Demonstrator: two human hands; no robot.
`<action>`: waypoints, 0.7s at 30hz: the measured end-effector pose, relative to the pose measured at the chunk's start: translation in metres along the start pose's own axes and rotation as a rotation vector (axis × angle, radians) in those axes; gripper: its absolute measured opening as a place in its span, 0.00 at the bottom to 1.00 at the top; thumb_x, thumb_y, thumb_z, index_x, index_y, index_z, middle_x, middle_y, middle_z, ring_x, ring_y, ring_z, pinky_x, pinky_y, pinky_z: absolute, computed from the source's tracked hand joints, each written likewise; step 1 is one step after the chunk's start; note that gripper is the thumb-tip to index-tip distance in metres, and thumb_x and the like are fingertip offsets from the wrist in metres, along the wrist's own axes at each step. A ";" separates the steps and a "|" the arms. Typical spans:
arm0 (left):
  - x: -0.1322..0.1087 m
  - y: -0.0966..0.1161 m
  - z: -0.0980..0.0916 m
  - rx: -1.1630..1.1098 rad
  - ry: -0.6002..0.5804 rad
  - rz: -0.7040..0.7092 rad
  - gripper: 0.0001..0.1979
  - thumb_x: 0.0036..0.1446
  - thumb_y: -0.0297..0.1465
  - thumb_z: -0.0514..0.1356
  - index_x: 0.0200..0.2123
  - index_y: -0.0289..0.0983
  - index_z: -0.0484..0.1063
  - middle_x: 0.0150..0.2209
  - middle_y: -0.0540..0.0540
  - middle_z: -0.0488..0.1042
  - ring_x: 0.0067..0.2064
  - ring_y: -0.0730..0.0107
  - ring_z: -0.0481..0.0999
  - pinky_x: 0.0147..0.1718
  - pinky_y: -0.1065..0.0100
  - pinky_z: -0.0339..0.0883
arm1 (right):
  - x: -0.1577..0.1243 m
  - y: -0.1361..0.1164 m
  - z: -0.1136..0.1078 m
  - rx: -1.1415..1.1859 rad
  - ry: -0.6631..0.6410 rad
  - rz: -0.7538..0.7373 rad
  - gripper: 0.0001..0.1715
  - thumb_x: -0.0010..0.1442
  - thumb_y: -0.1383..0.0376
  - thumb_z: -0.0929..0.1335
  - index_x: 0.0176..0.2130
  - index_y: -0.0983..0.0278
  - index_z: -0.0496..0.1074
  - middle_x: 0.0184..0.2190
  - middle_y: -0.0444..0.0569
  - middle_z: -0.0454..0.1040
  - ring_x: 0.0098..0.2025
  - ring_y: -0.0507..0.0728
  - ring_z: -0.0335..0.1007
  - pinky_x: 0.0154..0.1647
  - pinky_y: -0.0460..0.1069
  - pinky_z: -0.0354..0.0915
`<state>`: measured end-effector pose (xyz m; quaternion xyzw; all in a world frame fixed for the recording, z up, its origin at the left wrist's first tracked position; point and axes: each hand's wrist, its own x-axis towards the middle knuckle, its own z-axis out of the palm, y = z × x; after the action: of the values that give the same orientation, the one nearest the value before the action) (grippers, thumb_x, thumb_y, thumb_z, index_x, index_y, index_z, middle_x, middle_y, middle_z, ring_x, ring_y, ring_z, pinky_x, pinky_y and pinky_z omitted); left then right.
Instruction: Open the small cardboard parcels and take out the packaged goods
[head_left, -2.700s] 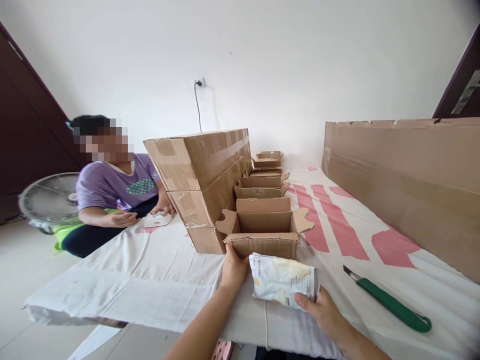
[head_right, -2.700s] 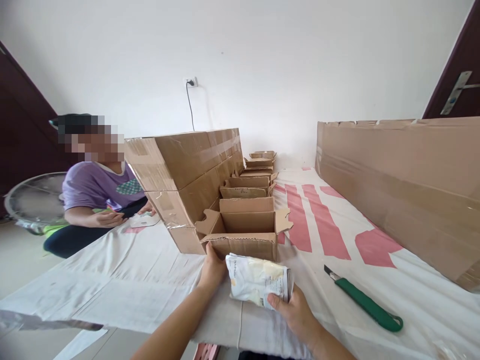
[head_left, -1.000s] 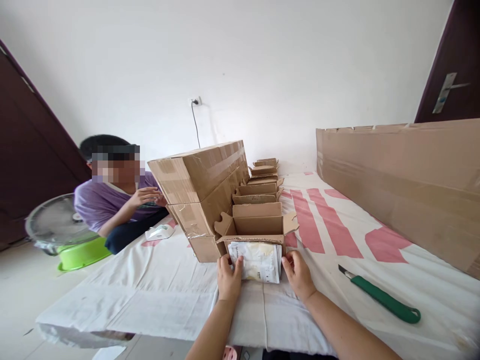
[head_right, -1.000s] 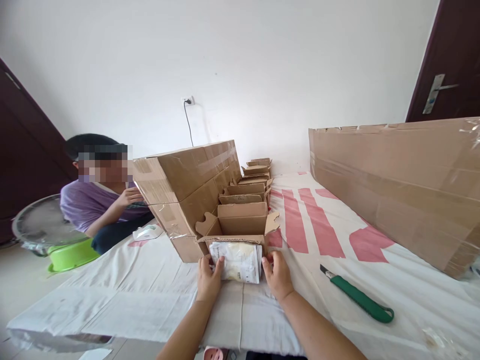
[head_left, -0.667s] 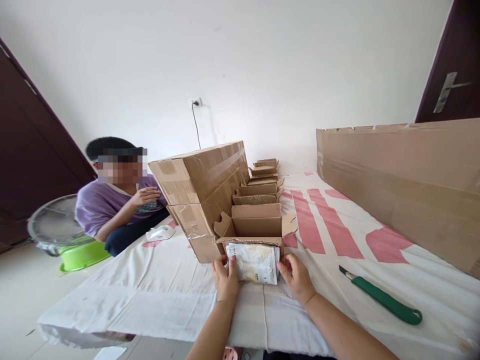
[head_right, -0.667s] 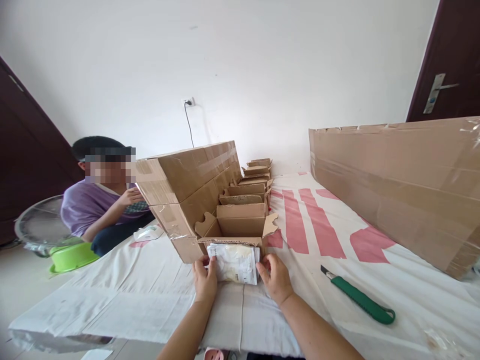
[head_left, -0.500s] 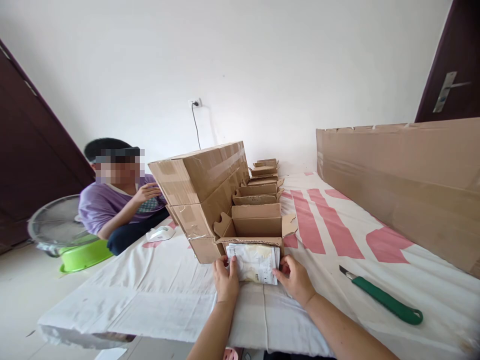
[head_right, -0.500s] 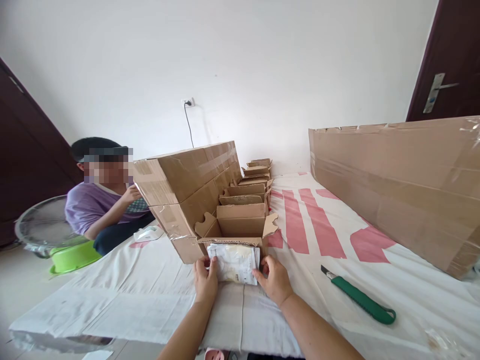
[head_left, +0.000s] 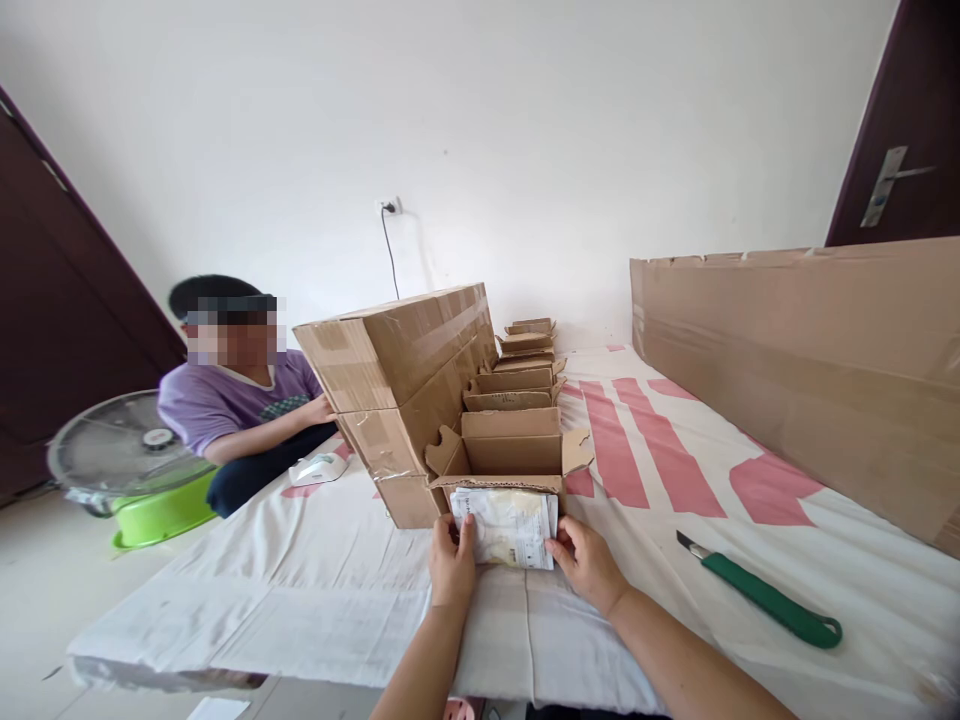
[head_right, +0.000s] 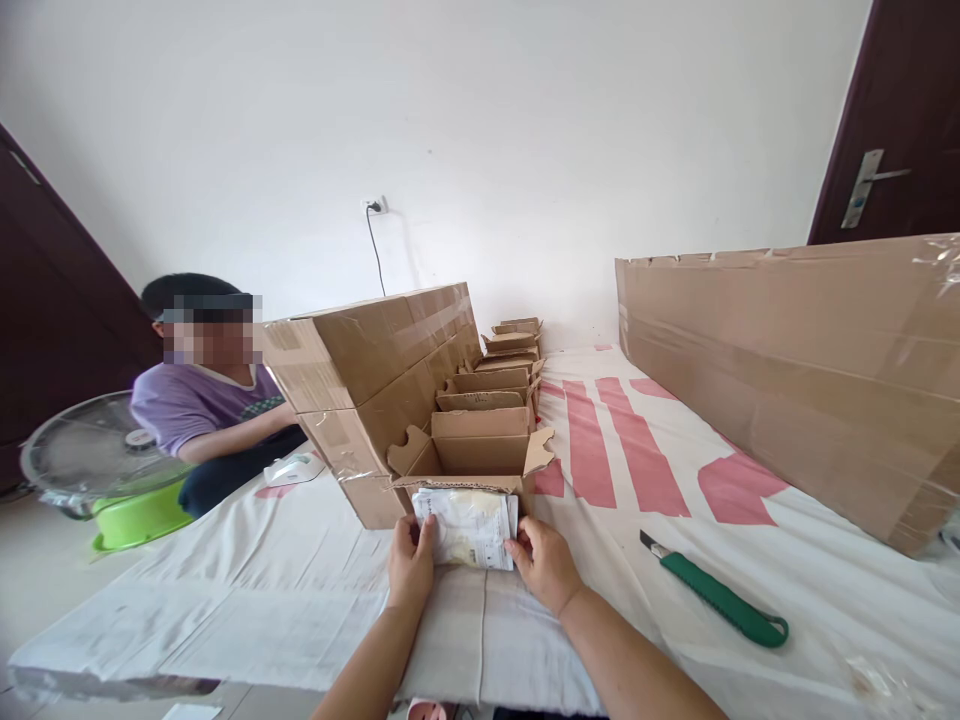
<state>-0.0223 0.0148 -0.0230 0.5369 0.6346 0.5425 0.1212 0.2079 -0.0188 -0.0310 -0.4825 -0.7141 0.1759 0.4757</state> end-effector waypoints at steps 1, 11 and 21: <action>0.000 0.000 0.000 0.000 -0.009 -0.002 0.22 0.56 0.53 0.51 0.33 0.40 0.65 0.29 0.47 0.72 0.34 0.59 0.73 0.33 0.62 0.66 | 0.000 0.000 0.000 0.002 -0.006 0.004 0.11 0.62 0.56 0.63 0.32 0.60 0.66 0.27 0.47 0.76 0.30 0.57 0.72 0.32 0.49 0.65; 0.001 0.002 -0.001 0.033 -0.057 -0.024 0.22 0.56 0.52 0.51 0.21 0.43 0.55 0.19 0.52 0.63 0.25 0.65 0.65 0.25 0.67 0.57 | 0.000 -0.001 -0.001 -0.002 -0.010 -0.001 0.15 0.64 0.54 0.62 0.33 0.61 0.67 0.29 0.48 0.74 0.31 0.57 0.70 0.33 0.49 0.64; 0.002 -0.001 -0.001 0.031 -0.036 -0.035 0.24 0.56 0.55 0.49 0.27 0.41 0.64 0.27 0.48 0.70 0.33 0.59 0.70 0.32 0.63 0.61 | 0.000 0.003 0.002 -0.018 -0.023 0.039 0.18 0.65 0.51 0.61 0.36 0.61 0.67 0.30 0.49 0.76 0.32 0.57 0.71 0.34 0.49 0.65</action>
<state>-0.0244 0.0157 -0.0231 0.5373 0.6499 0.5206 0.1336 0.2082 -0.0172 -0.0345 -0.4985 -0.7117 0.1842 0.4594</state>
